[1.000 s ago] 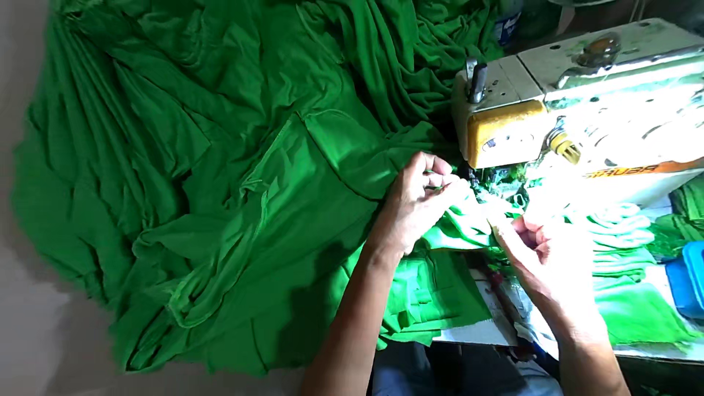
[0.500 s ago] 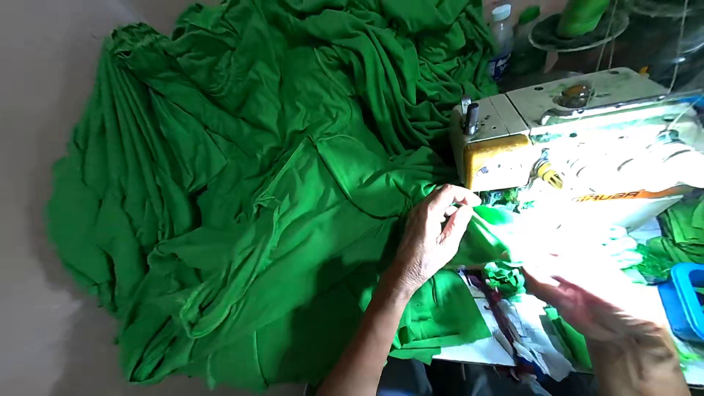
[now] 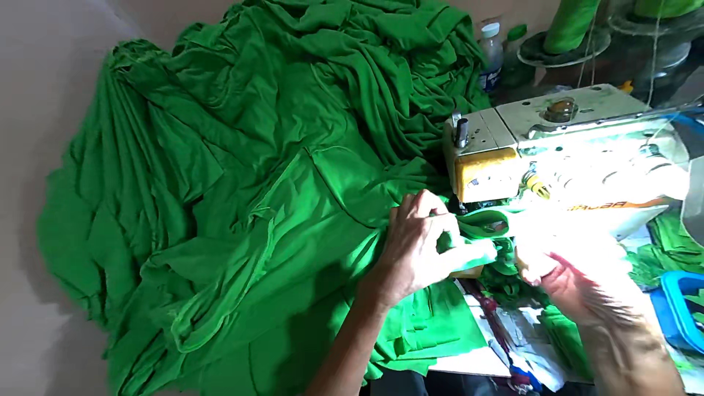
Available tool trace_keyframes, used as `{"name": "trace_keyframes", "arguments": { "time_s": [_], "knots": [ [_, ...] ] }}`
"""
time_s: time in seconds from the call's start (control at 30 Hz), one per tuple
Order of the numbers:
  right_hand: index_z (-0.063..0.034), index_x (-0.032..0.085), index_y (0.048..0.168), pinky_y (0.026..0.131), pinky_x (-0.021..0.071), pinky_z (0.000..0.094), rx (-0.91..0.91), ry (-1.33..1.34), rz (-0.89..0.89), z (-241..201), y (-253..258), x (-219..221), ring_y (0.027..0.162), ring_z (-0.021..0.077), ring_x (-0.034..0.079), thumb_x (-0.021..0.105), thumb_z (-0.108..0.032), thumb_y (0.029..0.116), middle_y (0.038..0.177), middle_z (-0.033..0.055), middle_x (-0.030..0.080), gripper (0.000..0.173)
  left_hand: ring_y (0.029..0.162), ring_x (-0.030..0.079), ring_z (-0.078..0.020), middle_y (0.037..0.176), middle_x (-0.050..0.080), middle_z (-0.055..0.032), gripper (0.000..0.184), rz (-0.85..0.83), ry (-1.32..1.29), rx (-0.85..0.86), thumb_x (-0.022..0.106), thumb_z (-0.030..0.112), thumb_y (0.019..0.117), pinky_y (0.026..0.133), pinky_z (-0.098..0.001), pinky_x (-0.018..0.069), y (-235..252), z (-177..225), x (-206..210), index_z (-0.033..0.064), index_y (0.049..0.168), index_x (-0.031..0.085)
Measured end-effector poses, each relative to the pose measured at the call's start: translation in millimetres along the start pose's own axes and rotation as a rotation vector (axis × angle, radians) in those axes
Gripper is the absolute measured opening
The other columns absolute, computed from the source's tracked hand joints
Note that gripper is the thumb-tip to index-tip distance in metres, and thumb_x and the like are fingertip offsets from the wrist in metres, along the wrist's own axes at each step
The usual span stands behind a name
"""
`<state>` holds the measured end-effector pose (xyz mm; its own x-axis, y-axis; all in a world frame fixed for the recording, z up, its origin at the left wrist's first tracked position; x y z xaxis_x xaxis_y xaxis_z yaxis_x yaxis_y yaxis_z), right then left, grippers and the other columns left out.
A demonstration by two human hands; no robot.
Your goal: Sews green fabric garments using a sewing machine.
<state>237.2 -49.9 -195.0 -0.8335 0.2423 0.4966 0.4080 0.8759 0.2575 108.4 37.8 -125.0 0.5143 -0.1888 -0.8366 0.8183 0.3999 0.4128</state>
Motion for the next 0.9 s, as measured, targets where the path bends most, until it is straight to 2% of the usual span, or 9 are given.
{"name": "trace_keyframes", "arguments": {
  "time_s": [0.1, 0.2, 0.3, 0.47, 0.53, 0.63, 0.7, 0.8, 0.9],
  "knots": [
    [-0.0256, 0.071, 0.088, 0.054, 0.0521, 0.0142, 0.0, -0.181, -0.031, -3, 5, 11, 0.054, -0.001, 0.06, 0.074, -0.02, 0.0867, 0.066, -0.0095, 0.067, 0.006, 0.108, 0.061, -0.0108, 0.102, 0.065, -0.0066, 0.028, 0.098, -0.4, 0.221, 0.07, 0.023, 0.088, 0.09, -0.0235, 0.0507, -6, 9, -8, 0.0075, 0.067, 0.059],
    [-0.024, 0.064, 0.096, 0.053, 0.0521, 0.0129, 0.057, -0.378, -0.049, -1, 8, 25, 0.055, -0.0025, 0.062, 0.066, -0.011, 0.0851, 0.068, -0.0128, 0.069, 0.018, 0.079, 0.061, -0.0075, 0.074, 0.065, -0.0016, 0.019, 0.105, -0.324, 0.237, 0.064, 0.019, 0.0883, 0.087, -0.031, 0.0441, -9, 7, -10, 0.0066, 0.073, 0.065],
    [-0.0193, 0.064, 0.106, 0.055, 0.0531, 0.0121, 0.03, -0.547, -0.179, -2, 14, 41, 0.059, -0.0035, 0.063, 0.065, -0.013, 0.0888, 0.072, -0.0144, 0.07, 0.018, 0.076, 0.061, -0.0061, 0.074, 0.065, 0.0012, 0.016, 0.121, -0.199, 0.244, 0.064, 0.019, 0.0902, 0.093, -0.0371, 0.0401, -15, 9, -15, 0.0095, 0.08, 0.072],
    [-0.01, 0.067, 0.088, 0.051, 0.0431, 0.0081, -0.126, -0.803, -0.547, 9, 15, 72, 0.055, -0.0113, 0.05, 0.058, -0.02, 0.0921, 0.065, -0.0134, 0.057, 0.014, 0.076, 0.062, -0.011, 0.077, 0.069, -0.0047, 0.017, 0.197, -0.093, 0.284, 0.067, 0.017, 0.0908, 0.081, -0.0308, 0.0416, -20, 30, -27, 0.0061, 0.08, 0.074],
    [-0.0115, 0.067, 0.086, 0.049, 0.0424, 0.0078, -0.124, -0.787, -0.575, 13, 13, 77, 0.053, -0.0127, 0.049, 0.061, -0.022, 0.0916, 0.063, -0.0151, 0.056, 0.013, 0.075, 0.062, -0.012, 0.075, 0.068, -0.0073, 0.016, 0.217, -0.118, 0.298, 0.07, 0.014, 0.0881, 0.075, -0.0247, 0.0445, -17, 35, -29, 0.003, 0.078, 0.074],
    [-0.015, 0.062, 0.083, 0.046, 0.0415, 0.006, -0.08, -0.688, -0.589, 4, 2, 80, 0.052, -0.014, 0.048, 0.064, -0.024, 0.0932, 0.062, -0.0184, 0.053, 0.013, 0.084, 0.061, -0.0089, 0.084, 0.065, -0.0089, 0.018, 0.164, -0.424, 0.324, 0.079, 0.009, 0.0821, 0.078, -0.0173, 0.0495, -9, 30, -18, -0.004, 0.089, 0.069],
    [-0.0082, 0.064, 0.085, 0.048, 0.0387, 0.0044, -0.132, -0.692, -0.531, -9, -12, 82, 0.053, -0.0146, 0.046, 0.065, -0.022, 0.0933, 0.064, -0.0142, 0.053, 0.016, 0.097, 0.063, -0.0106, 0.097, 0.067, -0.0107, 0.038, 0.056, -0.549, 0.324, 0.083, 0.018, 0.0794, 0.087, -0.0224, 0.0509, -4, 29, -7, -0.0051, 0.103, 0.065],
    [-0.0005, 0.067, 0.094, 0.052, 0.0345, 0.0049, -0.217, -0.775, -0.395, -16, -34, 79, 0.058, -0.0122, 0.041, 0.065, -0.021, 0.0953, 0.068, -0.0066, 0.056, 0.021, 0.097, 0.065, -0.0172, 0.094, 0.071, -0.0095, 0.055, -0.063, -0.36, 0.357, 0.07, 0.055, 0.0852, 0.09, -0.0355, 0.0481, -4, 33, 8, 0.0003, 0.091, 0.073],
    [0.0043, 0.07, 0.096, 0.052, 0.0341, 0.0106, -0.208, -0.816, -0.244, -6, -53, 70, 0.056, -0.0055, 0.041, 0.067, -0.02, 0.0943, 0.069, 0.0022, 0.058, 0.024, 0.099, 0.066, -0.0196, 0.094, 0.072, -0.0077, 0.069, -0.109, -0.192, 0.351, 0.051, 0.071, 0.0902, 0.102, -0.0467, 0.0403, -10, 27, 17, 0.0063, 0.086, 0.074]
  ]
}}
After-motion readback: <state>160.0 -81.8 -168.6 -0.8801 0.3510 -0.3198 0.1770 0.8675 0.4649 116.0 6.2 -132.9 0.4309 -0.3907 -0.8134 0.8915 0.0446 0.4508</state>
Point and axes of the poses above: each hand's wrist, its own y-axis towards the middle knuckle, its own x-axis out of the palm, z = x × y, the point moved 10 cm from there along y, towards the middle knuckle
